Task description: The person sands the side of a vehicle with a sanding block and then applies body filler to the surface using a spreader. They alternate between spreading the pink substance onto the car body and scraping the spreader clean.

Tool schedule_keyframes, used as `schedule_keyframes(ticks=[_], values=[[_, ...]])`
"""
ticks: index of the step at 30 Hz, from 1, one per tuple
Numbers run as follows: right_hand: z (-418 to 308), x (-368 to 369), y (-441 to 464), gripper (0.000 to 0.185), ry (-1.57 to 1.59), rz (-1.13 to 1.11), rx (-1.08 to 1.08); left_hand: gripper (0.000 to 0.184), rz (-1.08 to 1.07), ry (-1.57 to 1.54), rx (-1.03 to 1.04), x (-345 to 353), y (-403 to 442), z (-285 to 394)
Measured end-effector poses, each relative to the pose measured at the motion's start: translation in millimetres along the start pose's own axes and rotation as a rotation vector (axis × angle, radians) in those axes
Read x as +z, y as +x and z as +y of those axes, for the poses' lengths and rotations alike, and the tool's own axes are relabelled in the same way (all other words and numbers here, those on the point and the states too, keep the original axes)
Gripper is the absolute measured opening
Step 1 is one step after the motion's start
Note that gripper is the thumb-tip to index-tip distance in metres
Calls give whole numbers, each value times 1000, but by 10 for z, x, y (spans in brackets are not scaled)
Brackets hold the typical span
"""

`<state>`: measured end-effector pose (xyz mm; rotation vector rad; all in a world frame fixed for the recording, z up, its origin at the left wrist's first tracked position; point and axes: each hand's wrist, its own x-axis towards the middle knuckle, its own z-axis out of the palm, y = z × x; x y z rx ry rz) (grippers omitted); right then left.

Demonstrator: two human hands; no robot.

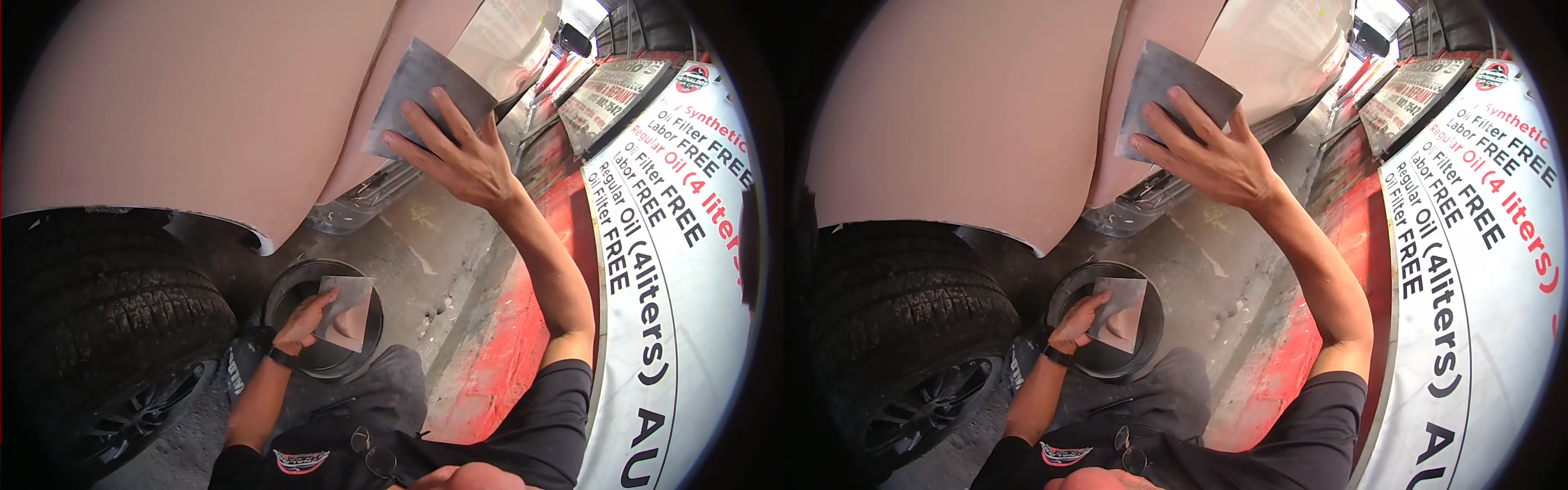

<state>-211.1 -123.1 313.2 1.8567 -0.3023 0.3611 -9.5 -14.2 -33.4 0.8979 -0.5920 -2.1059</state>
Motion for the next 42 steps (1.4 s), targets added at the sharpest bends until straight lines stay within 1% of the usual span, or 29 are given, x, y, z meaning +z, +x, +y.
schedule_keyframes(ticks=[1,4,7,11,13,14,16,19,20,21,23,25,27,29,31,32,33,34,35,37,38,40,41,42], values=[[-1,22,16,47,5,12,7,65,12,26,1,-45,29,-31],[18,66,44,50,2,31,20,70,19,23,-8,-88,68,-64],[107,130,36,52,-17,4,-15,64,28,4,-4,-46,62,-54],[269,241,-142,54,-19,-77,-33,49,-36,-55,16,96,-76,102],[279,152,-223,53,-67,-146,-6,42,-38,-83,28,79,-68,81],[260,90,-269,52,-20,-155,64,40,-60,-105,29,42,-33,48],[131,-84,-406,51,81,-166,221,37,-95,-137,23,-71,40,-27],[-280,-357,-748,53,150,-90,604,36,-19,-234,36,-67,26,-30],[-495,-439,-897,54,296,-81,813,37,3,-234,25,-97,20,-12],[-752,-498,-1056,55,449,-74,1015,38,25,-234,57,-57,-45,41],[-1261,-514,-1345,53,970,145,1447,39,62,-251,124,123,-161,170],[-1781,-549,-1544,52,1483,352,1855,41,89,-251,248,235,-179,202],[-2037,-716,-1371,56,1592,369,1728,42,93,-245,375,418,-217,203],[-2307,-798,-1323,64,1707,225,1444,45,153,-187,518,636,-272,202],[-2267,-888,-1161,75,1553,-12,1027,46,202,-127,619,782,-270,202],[-2304,-894,-1231,82,1497,-133,1016,45,195,-131,618,806,-282,236],[-2148,-1006,-1284,83,1615,-428,1043,44,190,-137,617,797,-327,278],[-2244,-944,-1438,82,1301,-482,862,43,215,-205,527,813,-388,327],[-2319,-853,-1567,81,981,-507,668,42,177,-202,548,859,-442,370],[-2265,-793,-1664,77,1012,-372,839,41,156,-63,550,1013,-593,467],[-2221,-776,-1693,75,1018,-303,920,41,181,47,602,978,-536,421],[-2002,-875,-1533,71,957,-325,898,44,221,272,695,891,-382,286],[-1917,-934,-1412,69,923,-335,893,46,228,399,669,919,-385,281],[-1907,-962,-1298,63,851,-345,785,49,234,529,641,963,-416,304]])
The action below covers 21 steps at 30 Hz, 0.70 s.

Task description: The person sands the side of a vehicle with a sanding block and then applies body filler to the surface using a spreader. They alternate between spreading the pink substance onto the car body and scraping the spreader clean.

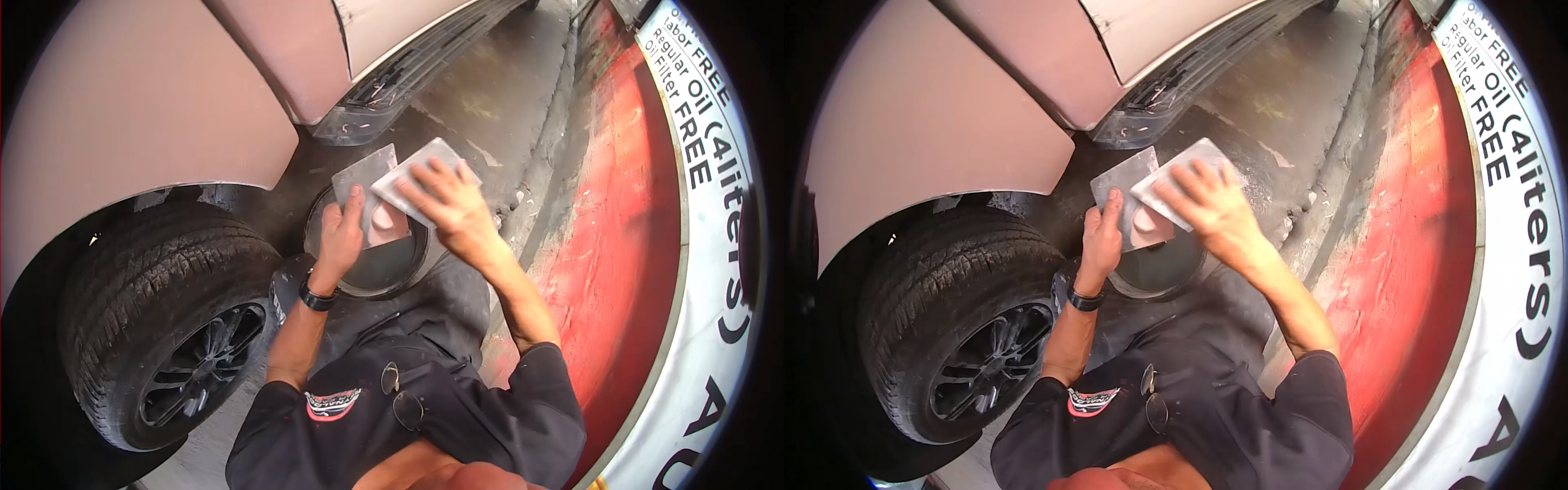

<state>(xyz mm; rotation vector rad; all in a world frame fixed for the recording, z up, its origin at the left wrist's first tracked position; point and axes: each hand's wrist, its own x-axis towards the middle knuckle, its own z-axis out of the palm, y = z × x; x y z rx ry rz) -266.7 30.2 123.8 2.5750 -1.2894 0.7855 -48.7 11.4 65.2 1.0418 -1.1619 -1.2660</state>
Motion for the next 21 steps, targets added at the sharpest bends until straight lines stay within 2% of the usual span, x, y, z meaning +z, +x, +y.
schedule_keyframes(ticks=[1,2,5,8,11,13,15,17,18,19,21], values=[[-55,82,3,61,58,24,-76,52,-39,124,-5,21,-13,85],[-82,136,-29,58,105,17,-86,57,28,185,1,72,-42,192],[-145,256,-190,55,197,-81,-132,58,127,55,-15,104,-52,-32],[-264,252,-328,56,179,-155,-193,57,162,197,-55,-55,-17,-285],[-272,196,-428,60,295,-238,-150,46,206,-56,-221,-143,17,-30],[-177,24,-443,62,448,-308,-73,46,238,-452,-262,-166,63,331],[-131,-60,-430,69,679,-78,24,47,145,-602,-197,-240,89,304],[-220,-163,-302,72,910,216,132,48,-24,-856,-251,-142,38,200],[-270,-163,-183,70,947,302,64,49,-116,-978,-275,-69,22,156],[-325,-125,-131,69,902,226,36,49,-179,-1058,-313,7,-11,130],[-412,-61,-70,66,812,77,-17,48,-48,-890,-281,180,-67,149]])
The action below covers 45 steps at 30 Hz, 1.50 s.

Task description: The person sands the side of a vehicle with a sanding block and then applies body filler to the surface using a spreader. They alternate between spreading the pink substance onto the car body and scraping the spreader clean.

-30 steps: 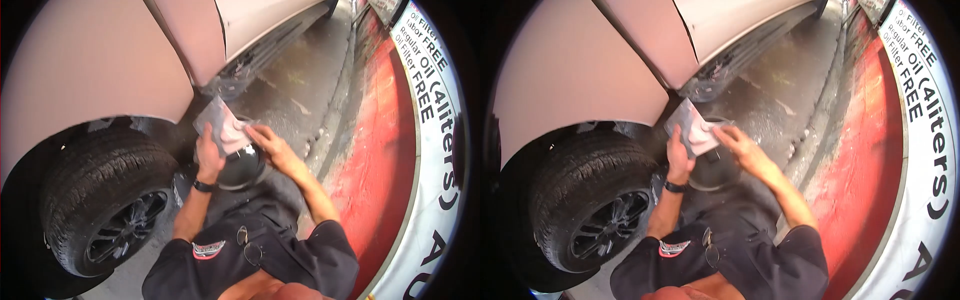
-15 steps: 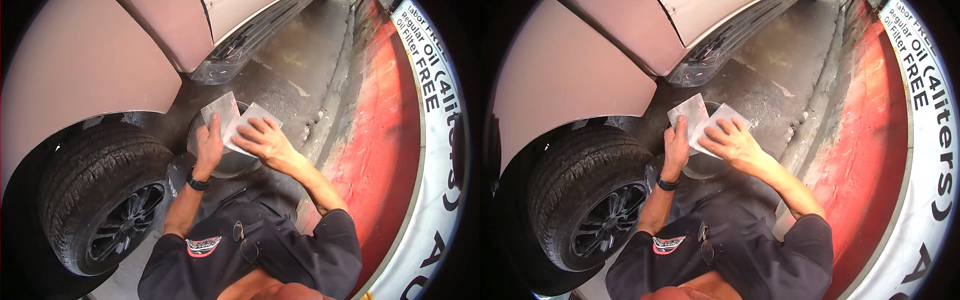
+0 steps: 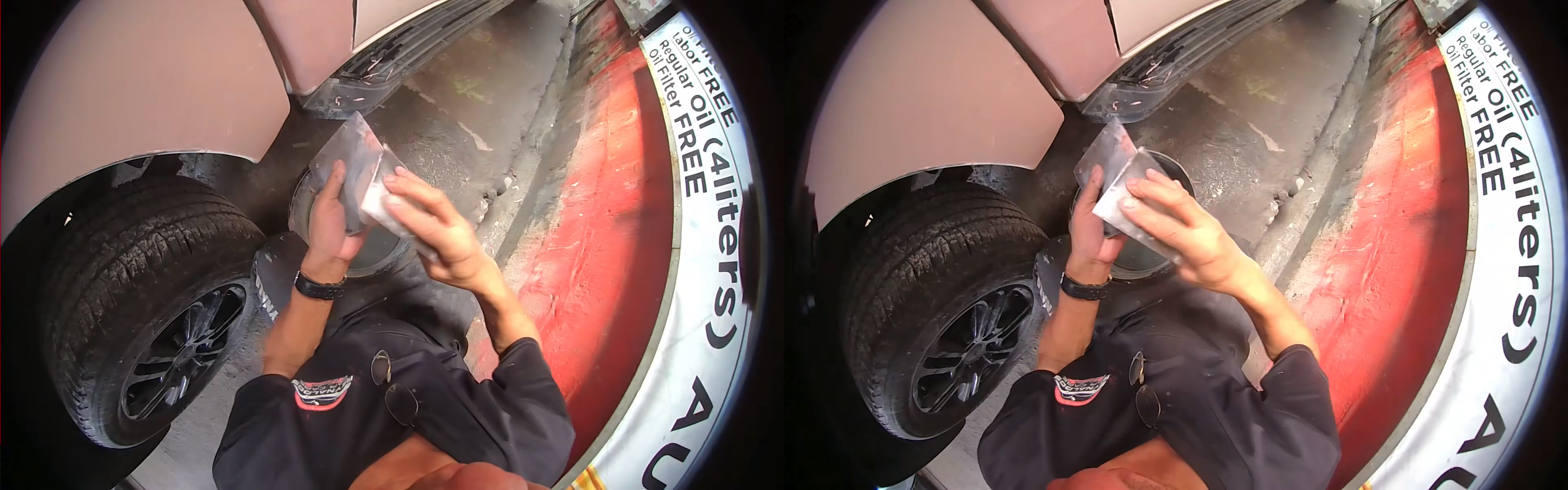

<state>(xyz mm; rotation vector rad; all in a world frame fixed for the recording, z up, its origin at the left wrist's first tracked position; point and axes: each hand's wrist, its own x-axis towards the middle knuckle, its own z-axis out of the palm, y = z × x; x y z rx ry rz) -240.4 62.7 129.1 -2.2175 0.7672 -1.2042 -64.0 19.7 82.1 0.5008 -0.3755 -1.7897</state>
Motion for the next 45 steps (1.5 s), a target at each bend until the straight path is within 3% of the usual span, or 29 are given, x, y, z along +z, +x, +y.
schedule_keyframes(ticks=[1,4,8,10,12,16,18,20,21,22,23,24,26,27,28,29,32,34,35,42,45], values=[[-62,-36,19,65,-197,-128,46,43,33,58,57,-77,-10,-7],[288,-119,-133,65,-502,-223,198,38,46,135,75,-166,-68,58],[321,-229,-312,69,-819,-417,203,35,123,209,287,-54,-186,239],[202,-234,-268,65,-773,-222,170,37,223,517,381,-235,-150,256],[26,-179,-169,63,-754,-19,116,41,267,639,406,-198,-173,247],[52,157,-60,54,-879,-82,-39,44,280,655,476,6,-174,167],[102,352,-175,55,-836,-103,-57,43,248,737,497,7,-224,200],[128,427,-318,55,-731,-132,-85,39,340,999,584,-426,-303,285],[215,437,-434,55,-701,-263,-49,36,386,926,638,-442,-362,366],[300,471,-513,59,-476,-329,144,37,429,854,694,-454,-419,448],[486,560,-567,64,-147,-133,187,42,469,783,753,-464,-474,530],[663,613,-537,69,183,49,210,43,360,543,744,-196,-591,683],[583,627,-175,67,480,401,427,46,203,659,485,-451,-749,875],[493,613,37,66,571,467,520,46,221,651,308,-674,-801,916],[474,630,270,65,602,547,512,46,334,683,161,-1001,-844,918],[456,648,503,65,631,626,500,45,298,578,59,-1288,-891,888],[683,825,1123,66,399,838,263,50,281,356,-116,-1780,-1064,725],[791,901,1426,67,135,957,179,54,265,309,-113,-1945,-1049,603],[793,929,1515,71,155,995,168,41,290,255,-92,-1958,-1041,574],[720,1235,1923,80,29,1058,237,34,283,196,-229,-1913,-984,637],[777,1287,1679,81,150,897,193,35,214,217,-236,-1882,-975,650]])
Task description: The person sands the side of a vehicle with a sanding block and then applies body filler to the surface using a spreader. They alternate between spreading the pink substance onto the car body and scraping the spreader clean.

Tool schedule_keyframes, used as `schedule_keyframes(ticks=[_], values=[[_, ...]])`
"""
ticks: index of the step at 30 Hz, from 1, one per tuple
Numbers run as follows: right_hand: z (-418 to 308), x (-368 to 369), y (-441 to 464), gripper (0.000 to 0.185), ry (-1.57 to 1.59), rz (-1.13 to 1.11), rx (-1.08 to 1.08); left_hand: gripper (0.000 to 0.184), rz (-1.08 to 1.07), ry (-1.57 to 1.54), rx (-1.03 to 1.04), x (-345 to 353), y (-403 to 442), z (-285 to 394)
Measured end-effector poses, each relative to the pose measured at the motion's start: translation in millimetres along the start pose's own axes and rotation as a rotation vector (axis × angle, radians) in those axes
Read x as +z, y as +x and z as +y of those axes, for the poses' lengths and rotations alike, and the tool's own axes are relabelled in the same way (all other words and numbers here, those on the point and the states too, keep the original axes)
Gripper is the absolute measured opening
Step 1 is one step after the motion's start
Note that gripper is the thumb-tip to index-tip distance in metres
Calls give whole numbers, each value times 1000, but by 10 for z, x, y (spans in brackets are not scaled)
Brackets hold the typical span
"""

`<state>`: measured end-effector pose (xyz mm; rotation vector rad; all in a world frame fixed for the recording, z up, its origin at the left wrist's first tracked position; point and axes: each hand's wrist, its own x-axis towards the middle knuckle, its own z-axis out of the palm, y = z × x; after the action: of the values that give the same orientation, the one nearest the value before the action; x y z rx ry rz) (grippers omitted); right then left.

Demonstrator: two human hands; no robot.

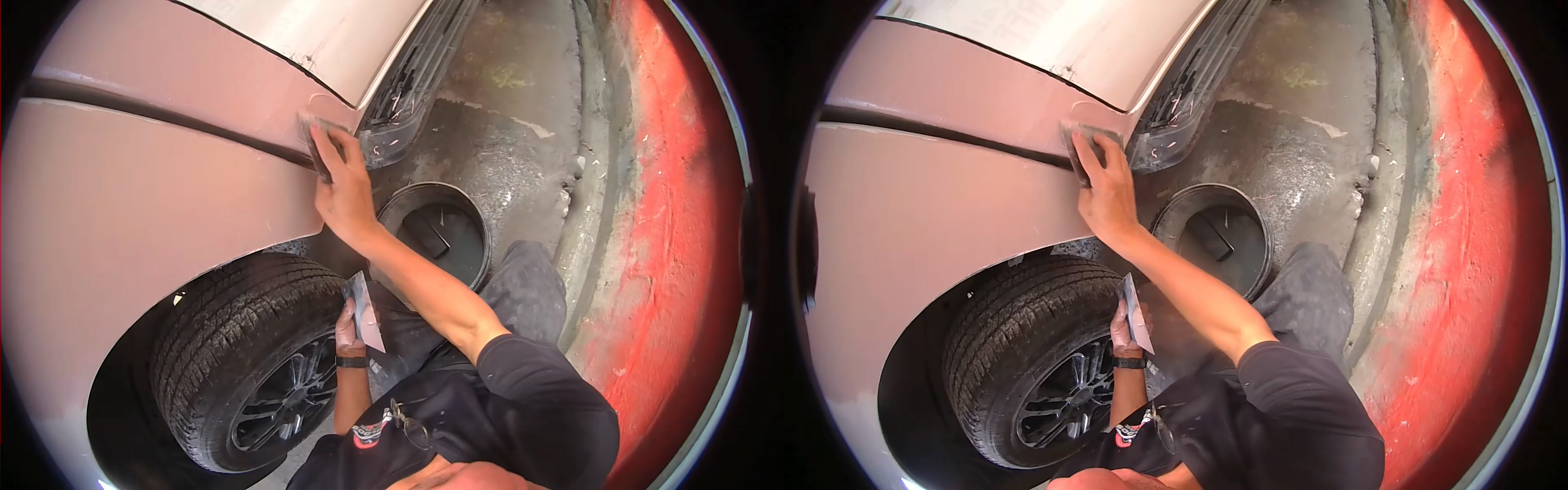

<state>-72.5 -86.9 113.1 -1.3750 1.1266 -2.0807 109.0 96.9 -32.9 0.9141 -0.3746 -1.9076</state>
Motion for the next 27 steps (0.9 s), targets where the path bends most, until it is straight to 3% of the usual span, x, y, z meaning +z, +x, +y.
schedule_keyframes(ticks=[2,8,14,18,23,27], values=[[53,-175,9,82,53,-118,20,35,14,39,20,66,-3,13],[-163,24,345,82,-64,131,-34,36,163,-4,25,77,-4,-8],[-285,141,284,86,-157,72,-43,36,14,51,27,-5,22,2],[-337,-27,86,82,-86,-77,12,36,33,2,10,-1,24,11],[-434,-26,311,77,-76,82,-88,35,56,-6,47,45,25,-8],[-487,243,485,78,-231,101,-68,48,-115,-133,-19,-153,65,10]])
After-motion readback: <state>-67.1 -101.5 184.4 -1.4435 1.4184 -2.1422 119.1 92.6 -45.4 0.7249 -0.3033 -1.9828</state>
